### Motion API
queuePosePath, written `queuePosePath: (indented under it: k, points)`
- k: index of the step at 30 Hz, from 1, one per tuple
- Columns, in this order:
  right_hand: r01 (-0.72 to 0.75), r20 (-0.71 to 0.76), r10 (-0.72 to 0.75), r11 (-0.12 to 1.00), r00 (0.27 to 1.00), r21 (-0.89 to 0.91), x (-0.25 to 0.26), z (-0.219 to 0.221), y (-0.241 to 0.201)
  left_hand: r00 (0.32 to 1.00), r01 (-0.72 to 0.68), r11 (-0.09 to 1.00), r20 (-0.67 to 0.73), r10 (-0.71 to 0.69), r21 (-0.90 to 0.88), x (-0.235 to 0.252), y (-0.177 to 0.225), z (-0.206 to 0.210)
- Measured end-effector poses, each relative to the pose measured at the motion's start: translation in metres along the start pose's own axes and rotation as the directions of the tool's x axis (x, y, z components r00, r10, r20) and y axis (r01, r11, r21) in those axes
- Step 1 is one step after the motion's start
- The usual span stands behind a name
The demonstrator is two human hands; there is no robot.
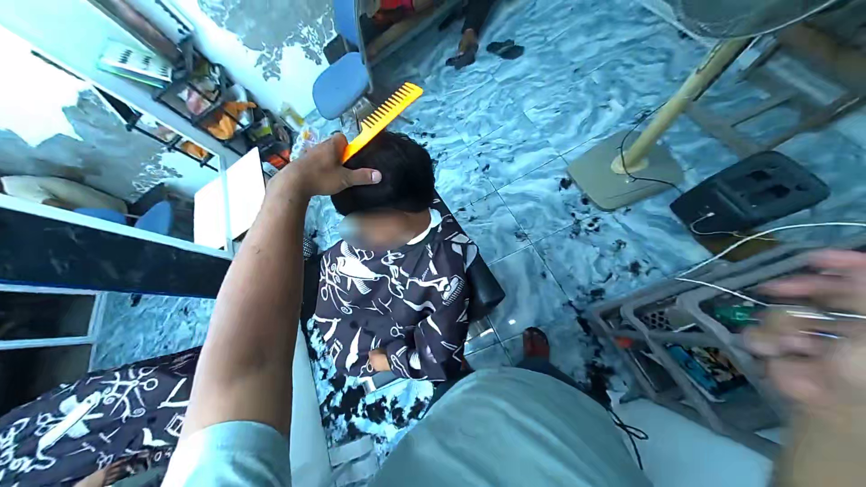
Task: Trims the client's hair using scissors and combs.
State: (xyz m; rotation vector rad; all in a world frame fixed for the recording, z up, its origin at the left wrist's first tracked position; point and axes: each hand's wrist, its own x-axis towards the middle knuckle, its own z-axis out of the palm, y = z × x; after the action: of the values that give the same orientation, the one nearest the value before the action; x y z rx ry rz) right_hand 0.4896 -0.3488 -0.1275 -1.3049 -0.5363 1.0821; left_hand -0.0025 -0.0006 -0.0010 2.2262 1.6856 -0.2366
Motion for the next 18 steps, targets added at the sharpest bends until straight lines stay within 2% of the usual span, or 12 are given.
queuePosePath:
  k: [1, 3, 6, 8, 10, 12, 18]
  points:
    - [-0.022, 0.016, 0.023, 0.997, 1.000, -0.080, -0.013, 0.067, 0.005, 1.000, -0.010, 1.000, -0.010, 0.010, -0.001, 0.000, -0.004, 0.001]
    - [-0.011, 0.174, 0.039, 0.987, 0.984, -0.161, -0.018, 0.155, 0.036, 0.998, -0.047, 0.999, -0.036, 0.046, -0.026, -0.001, -0.015, 0.003]
    - [-0.020, 0.380, 0.080, 0.987, 0.922, -0.161, 0.010, 0.244, 0.081, 0.991, -0.125, 0.984, -0.065, 0.117, -0.123, -0.005, -0.026, 0.008]
    - [-0.094, 0.429, 0.166, 0.978, 0.888, -0.184, 0.029, 0.290, 0.098, 0.987, -0.155, 0.971, -0.072, 0.144, -0.184, -0.009, -0.027, 0.015]
    - [-0.227, 0.444, 0.285, 0.957, 0.849, -0.180, 0.039, 0.322, 0.103, 0.993, -0.100, 0.978, -0.077, 0.087, -0.182, -0.011, -0.028, 0.021]
    - [-0.310, 0.447, 0.331, 0.943, 0.831, -0.122, 0.041, 0.340, 0.103, 0.995, -0.048, 0.980, -0.099, 0.030, -0.191, -0.013, -0.031, 0.026]
    - [-0.364, 0.514, 0.356, 0.927, 0.780, -0.090, 0.052, 0.349, 0.104, 0.986, 0.066, 0.970, -0.137, -0.099, -0.232, -0.024, -0.037, 0.040]
